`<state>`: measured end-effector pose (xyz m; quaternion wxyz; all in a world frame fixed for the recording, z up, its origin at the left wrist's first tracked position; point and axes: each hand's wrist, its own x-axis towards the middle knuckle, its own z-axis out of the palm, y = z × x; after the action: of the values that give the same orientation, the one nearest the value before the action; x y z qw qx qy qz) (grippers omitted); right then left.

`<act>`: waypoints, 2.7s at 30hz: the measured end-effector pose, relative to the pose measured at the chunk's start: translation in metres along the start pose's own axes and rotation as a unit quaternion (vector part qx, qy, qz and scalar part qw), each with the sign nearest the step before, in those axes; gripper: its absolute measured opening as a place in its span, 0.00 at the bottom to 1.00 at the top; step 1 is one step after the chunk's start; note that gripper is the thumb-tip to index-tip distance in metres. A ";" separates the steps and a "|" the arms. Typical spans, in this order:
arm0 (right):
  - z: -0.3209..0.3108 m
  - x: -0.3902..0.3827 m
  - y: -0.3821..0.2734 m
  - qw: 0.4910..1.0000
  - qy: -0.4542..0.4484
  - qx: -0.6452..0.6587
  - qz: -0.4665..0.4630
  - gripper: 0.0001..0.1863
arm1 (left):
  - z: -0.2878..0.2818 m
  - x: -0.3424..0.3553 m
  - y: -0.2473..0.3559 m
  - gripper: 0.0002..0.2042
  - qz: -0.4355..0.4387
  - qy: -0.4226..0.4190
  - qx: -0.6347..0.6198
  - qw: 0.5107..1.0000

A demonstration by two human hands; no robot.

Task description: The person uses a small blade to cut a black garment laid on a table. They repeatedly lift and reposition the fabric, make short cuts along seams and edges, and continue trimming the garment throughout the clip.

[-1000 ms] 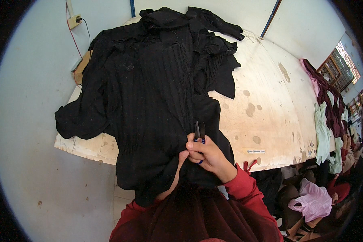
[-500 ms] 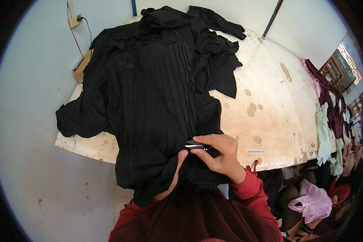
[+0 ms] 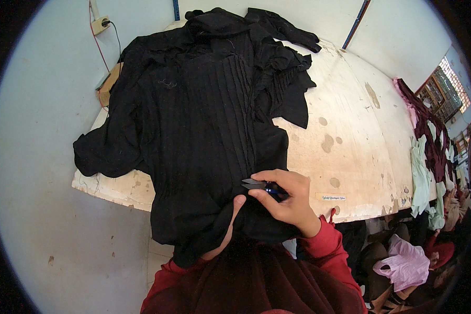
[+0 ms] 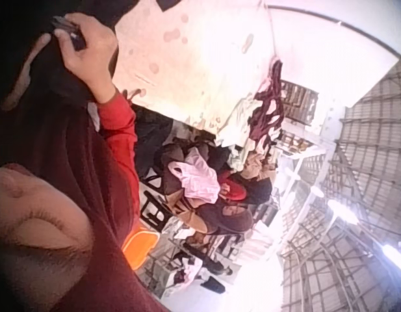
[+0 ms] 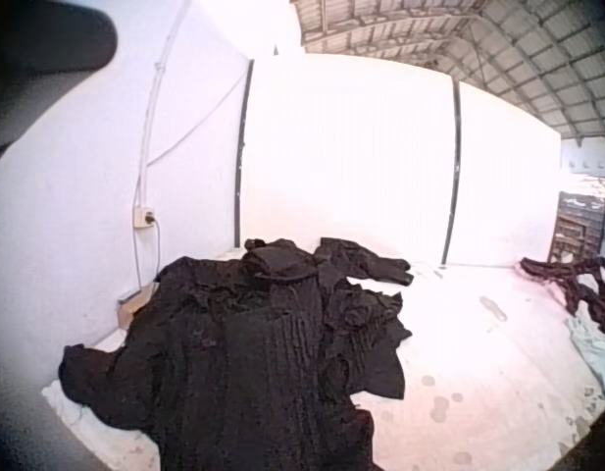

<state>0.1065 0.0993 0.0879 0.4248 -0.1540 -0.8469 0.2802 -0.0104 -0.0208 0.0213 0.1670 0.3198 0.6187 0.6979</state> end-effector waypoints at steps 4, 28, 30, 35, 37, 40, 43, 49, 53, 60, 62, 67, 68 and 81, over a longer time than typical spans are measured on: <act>0.002 0.002 0.001 1.000 -0.006 0.004 -0.014 0.12 | 0.000 -0.003 -0.007 0.37 -0.060 -0.006 -0.039 0.997; -0.004 0.008 0.007 0.998 -0.036 -0.008 -0.044 0.10 | -0.005 -0.003 -0.013 0.36 -0.058 -0.029 -0.040 0.997; -0.001 0.008 0.007 0.998 -0.032 -0.017 -0.061 0.11 | -0.005 -0.003 -0.012 0.35 -0.054 -0.027 -0.036 0.998; -0.003 0.008 0.006 0.996 -0.035 -0.035 -0.077 0.11 | -0.005 -0.003 -0.010 0.35 -0.049 -0.026 -0.028 0.998; -0.002 0.007 0.007 0.997 -0.026 -0.017 -0.064 0.10 | -0.004 -0.003 -0.011 0.35 -0.046 -0.026 -0.027 0.998; -0.001 0.009 0.006 0.999 -0.019 0.013 -0.040 0.10 | -0.004 -0.004 -0.011 0.35 -0.041 -0.023 -0.020 0.999; -0.003 0.010 0.005 0.999 -0.032 0.011 -0.039 0.10 | -0.003 -0.004 -0.010 0.34 -0.036 -0.022 -0.014 0.999; -0.002 0.006 0.009 0.999 -0.022 0.027 -0.005 0.14 | -0.003 -0.003 -0.008 0.34 -0.013 -0.018 0.011 1.000; -0.003 0.006 0.006 0.989 -0.020 0.122 0.075 0.21 | -0.002 -0.003 -0.007 0.34 0.010 -0.017 0.036 0.999; -0.003 0.013 -0.012 0.996 -0.074 0.047 0.025 0.18 | 0.001 0.001 -0.010 0.34 0.006 -0.020 0.040 0.999; -0.002 0.008 -0.014 0.998 -0.058 0.000 0.028 0.16 | 0.001 0.001 -0.011 0.34 0.004 -0.019 0.041 0.999; -0.001 0.006 -0.014 0.996 -0.039 -0.067 -0.040 0.12 | 0.003 0.001 -0.011 0.34 0.004 -0.021 0.045 0.999; 0.000 0.007 -0.015 0.996 -0.039 -0.069 -0.040 0.11 | 0.003 0.002 -0.010 0.34 0.003 -0.022 0.046 0.999; 0.007 0.003 -0.014 0.974 0.053 0.189 0.115 0.09 | 0.005 0.006 -0.008 0.34 0.010 -0.029 0.058 0.998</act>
<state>0.0992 0.0877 0.0947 0.4560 -0.1815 -0.7313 0.4736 -0.0131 -0.0119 0.0147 0.1592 0.3556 0.6499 0.6526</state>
